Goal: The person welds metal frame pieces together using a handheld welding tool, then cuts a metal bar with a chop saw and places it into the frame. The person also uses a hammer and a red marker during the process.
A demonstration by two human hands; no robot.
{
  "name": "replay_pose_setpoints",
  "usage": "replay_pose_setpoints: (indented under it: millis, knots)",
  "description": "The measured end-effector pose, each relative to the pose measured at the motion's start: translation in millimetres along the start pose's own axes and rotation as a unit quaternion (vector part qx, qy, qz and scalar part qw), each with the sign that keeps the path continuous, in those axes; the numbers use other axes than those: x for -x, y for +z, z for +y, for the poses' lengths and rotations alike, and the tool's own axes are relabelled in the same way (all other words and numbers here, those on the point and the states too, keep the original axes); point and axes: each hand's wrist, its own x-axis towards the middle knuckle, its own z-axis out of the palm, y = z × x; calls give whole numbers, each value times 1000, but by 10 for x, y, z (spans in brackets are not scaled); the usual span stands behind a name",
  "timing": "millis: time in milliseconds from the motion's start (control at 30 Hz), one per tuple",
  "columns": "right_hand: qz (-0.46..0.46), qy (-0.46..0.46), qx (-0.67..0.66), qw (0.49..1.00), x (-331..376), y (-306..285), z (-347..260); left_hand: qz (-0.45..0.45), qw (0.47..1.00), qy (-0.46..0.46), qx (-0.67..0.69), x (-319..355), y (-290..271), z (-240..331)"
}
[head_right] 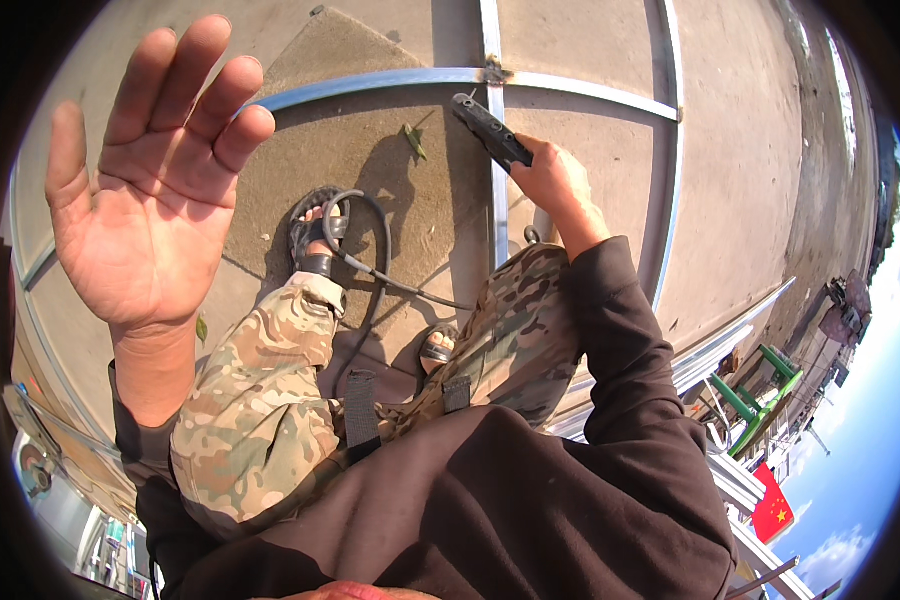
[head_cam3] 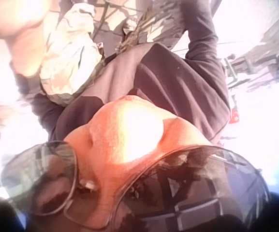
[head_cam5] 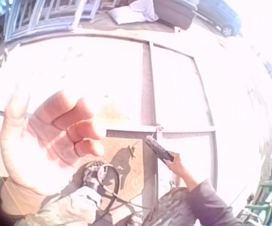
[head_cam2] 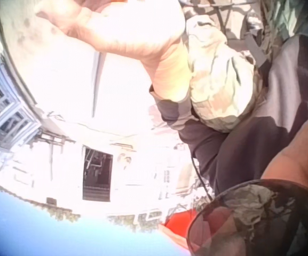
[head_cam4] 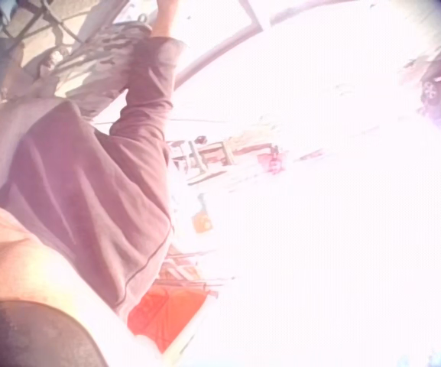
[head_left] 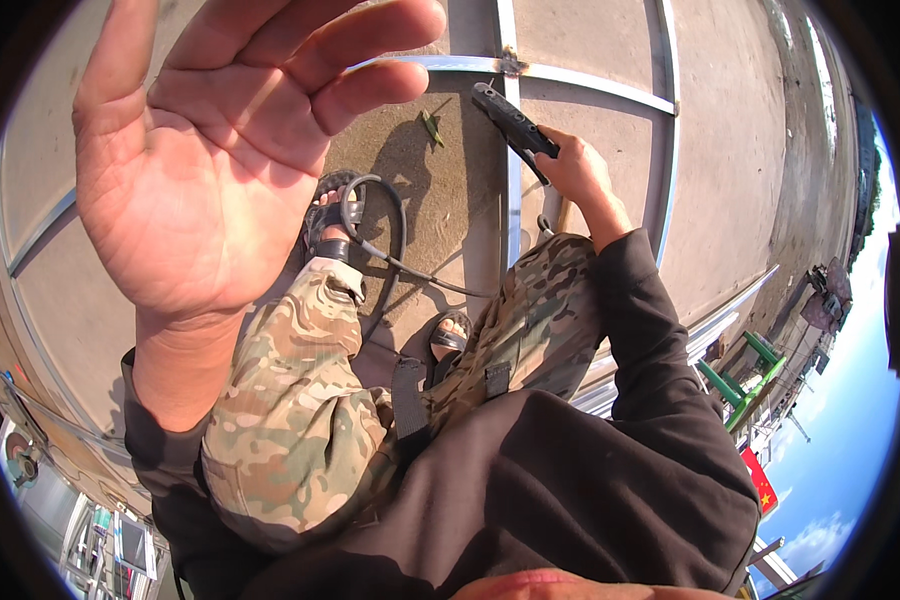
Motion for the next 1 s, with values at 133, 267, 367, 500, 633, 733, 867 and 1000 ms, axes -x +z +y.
replay_pose_setpoints:
  millis: [133,267,367,500,633,733,867,1000]
  knots:
    - [-20,10,-9,1000,-55,-17,5,-31,999,-22,2,-50,-22,-15]
    - [-44,31,-39,998,-95,-48,-17,5,1000,24,17,-115,-59,-130]
    - [-29,32,-20,999,-107,-43,-4,-29,999,-24,15,-94,-36,-15]
    - [-25,28,-18,999,-149,-17,26,17,999,32,23,-70,-69,-155]
    - [-43,47,-16,998,-191,-33,8,19,999,36,25,-73,-160,-196]
    - [-53,61,-10,997,-198,-62,-35,7,999,33,36,-71,-186,-192]
    - [-65,72,-11,995,-194,-92,-81,1,999,36,29,-63,-188,-194]
    - [-45,48,13,998,-203,-69,-50,-18,998,32,42,-92,-205,-205]
